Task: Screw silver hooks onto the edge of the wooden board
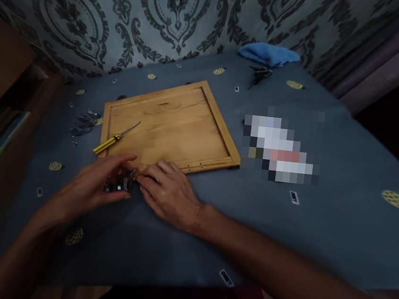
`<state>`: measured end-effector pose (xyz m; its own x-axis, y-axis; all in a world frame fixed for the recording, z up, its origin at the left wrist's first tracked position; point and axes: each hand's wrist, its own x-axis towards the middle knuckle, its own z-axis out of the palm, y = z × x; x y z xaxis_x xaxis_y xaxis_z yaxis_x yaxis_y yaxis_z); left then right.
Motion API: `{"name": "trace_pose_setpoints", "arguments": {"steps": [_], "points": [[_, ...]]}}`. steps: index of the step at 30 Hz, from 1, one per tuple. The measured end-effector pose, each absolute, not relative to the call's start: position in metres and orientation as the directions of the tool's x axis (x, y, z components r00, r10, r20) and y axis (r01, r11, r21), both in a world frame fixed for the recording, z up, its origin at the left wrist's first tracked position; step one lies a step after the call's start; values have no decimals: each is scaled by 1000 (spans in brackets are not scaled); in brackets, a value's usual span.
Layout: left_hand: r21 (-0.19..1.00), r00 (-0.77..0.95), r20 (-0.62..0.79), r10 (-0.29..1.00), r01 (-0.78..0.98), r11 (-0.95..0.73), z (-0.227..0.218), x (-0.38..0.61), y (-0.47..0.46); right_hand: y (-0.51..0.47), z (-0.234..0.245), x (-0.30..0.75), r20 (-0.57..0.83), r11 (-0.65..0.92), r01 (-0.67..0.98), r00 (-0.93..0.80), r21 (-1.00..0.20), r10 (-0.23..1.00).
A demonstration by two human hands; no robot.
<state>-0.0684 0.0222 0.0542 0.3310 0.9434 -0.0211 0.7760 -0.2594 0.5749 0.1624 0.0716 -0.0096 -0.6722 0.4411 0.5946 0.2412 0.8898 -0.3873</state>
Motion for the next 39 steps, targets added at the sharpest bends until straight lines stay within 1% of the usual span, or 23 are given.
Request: {"name": "trace_pose_setpoints", "arguments": {"steps": [7,15,22,25,33,37,39], "points": [[449,349,11,937,836,-316,47,-64,18,70,-8,162,570,907,237,-714,-349,406],[406,358,20,933,850,-335,48,-63,18,71,-11,158,561,923,240,-738,-301,374],[412,348,-2,937,855,-316,48,-62,15,72,-14,155,552,939,186,-769,-289,322],[424,344,-14,939,853,-306,48,-61,16,72,-13,155,555,940,183,-768,-288,320],[530,321,-87,943,816,-229,56,-80,11,72,-14,156,555,943,199,-768,-266,319],[524,338,-120,933,820,-230,61,-86,7,73,-14,156,574,948,194,-758,-254,309],[511,350,-114,930,824,-247,62,-87,7,73,-13,156,574,949,193,-760,-250,305]]}}
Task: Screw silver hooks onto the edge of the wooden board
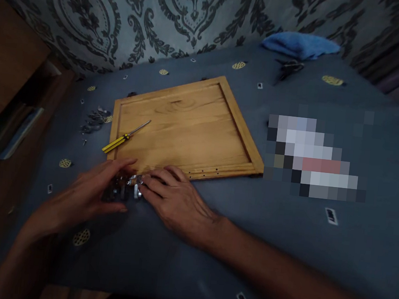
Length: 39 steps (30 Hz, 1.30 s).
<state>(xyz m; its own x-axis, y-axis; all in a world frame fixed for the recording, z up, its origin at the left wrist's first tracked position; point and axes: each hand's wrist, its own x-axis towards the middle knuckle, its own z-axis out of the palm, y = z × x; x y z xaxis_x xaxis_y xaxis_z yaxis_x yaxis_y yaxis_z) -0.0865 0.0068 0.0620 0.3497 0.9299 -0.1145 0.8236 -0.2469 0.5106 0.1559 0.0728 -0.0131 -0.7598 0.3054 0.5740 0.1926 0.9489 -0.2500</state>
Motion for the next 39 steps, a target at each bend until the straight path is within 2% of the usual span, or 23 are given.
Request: {"name": "trace_pose_setpoints", "arguments": {"steps": [20,30,39], "points": [[490,337,-102,936,836,-248,57,-82,9,72,-15,157,526,943,174,-794,-285,305],[444,326,-18,945,849,-284,52,-65,10,72,-14,157,542,944,170,-783,-284,305],[459,316,7,949,842,-283,47,-63,9,71,-18,158,547,941,184,-775,-285,318]]}}
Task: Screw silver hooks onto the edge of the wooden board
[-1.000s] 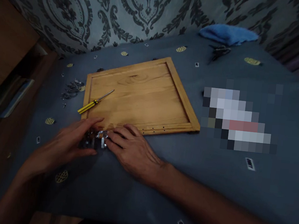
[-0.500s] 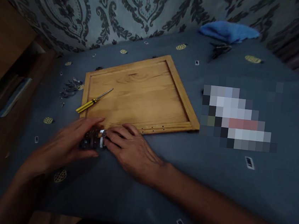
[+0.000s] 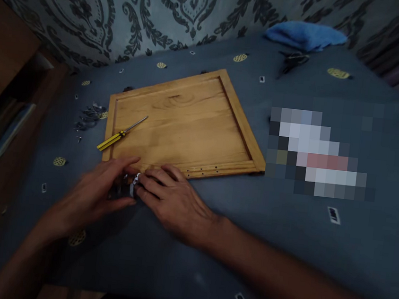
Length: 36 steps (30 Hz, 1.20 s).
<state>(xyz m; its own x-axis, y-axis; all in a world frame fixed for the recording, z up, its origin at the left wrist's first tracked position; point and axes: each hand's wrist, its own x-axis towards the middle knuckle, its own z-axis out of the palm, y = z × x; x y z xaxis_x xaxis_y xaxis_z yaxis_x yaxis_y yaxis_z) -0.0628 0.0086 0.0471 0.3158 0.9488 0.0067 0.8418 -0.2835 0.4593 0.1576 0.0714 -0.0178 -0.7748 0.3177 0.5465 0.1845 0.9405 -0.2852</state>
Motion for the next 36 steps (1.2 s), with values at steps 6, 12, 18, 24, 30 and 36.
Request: {"name": "trace_pose_setpoints", "arguments": {"steps": [6,12,18,24,30,36], "points": [[448,290,-9,957,857,-255,47,-64,7,72,-20,157,586,944,169,-749,-282,309],[443,262,-19,965,867,-227,45,-63,7,70,-18,160,585,938,190,-741,-290,330],[448,240,-25,970,870,-204,45,-62,8,71,-15,161,584,935,186,-738,-302,336],[441,234,-36,972,876,-195,45,-62,8,71,-16,162,597,935,186,-729,-301,337],[434,238,-37,971,879,-199,45,-62,8,71,-17,160,588,940,177,-742,-292,322],[439,233,-36,972,877,-195,43,-62,8,70,-18,160,574,936,191,-748,-294,333]]}}
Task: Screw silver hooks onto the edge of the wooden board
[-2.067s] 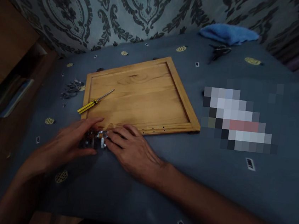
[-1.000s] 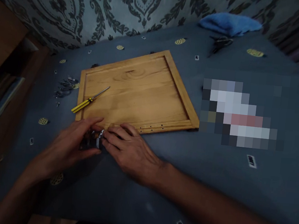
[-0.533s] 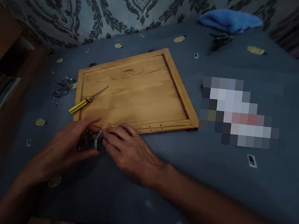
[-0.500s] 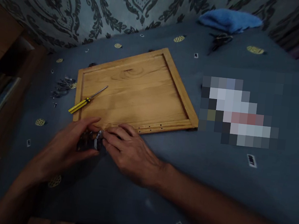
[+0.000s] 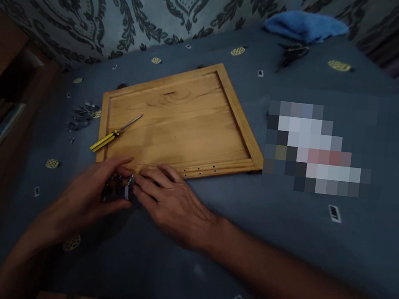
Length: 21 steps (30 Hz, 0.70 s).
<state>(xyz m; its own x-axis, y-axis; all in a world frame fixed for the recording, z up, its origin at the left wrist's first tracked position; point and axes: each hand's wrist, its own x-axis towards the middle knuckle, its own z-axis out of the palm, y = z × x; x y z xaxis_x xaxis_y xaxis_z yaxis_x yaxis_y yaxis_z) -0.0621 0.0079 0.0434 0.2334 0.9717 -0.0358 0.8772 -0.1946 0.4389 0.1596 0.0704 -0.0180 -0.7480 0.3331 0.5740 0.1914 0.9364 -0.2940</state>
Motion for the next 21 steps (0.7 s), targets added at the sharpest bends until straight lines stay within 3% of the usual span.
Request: {"name": "trace_pose_setpoints", "arguments": {"steps": [21], "points": [[460,218,-62,974,872,-166,45,-62,9,72,-17,160,512,936,199,-794,-290,328]]}}
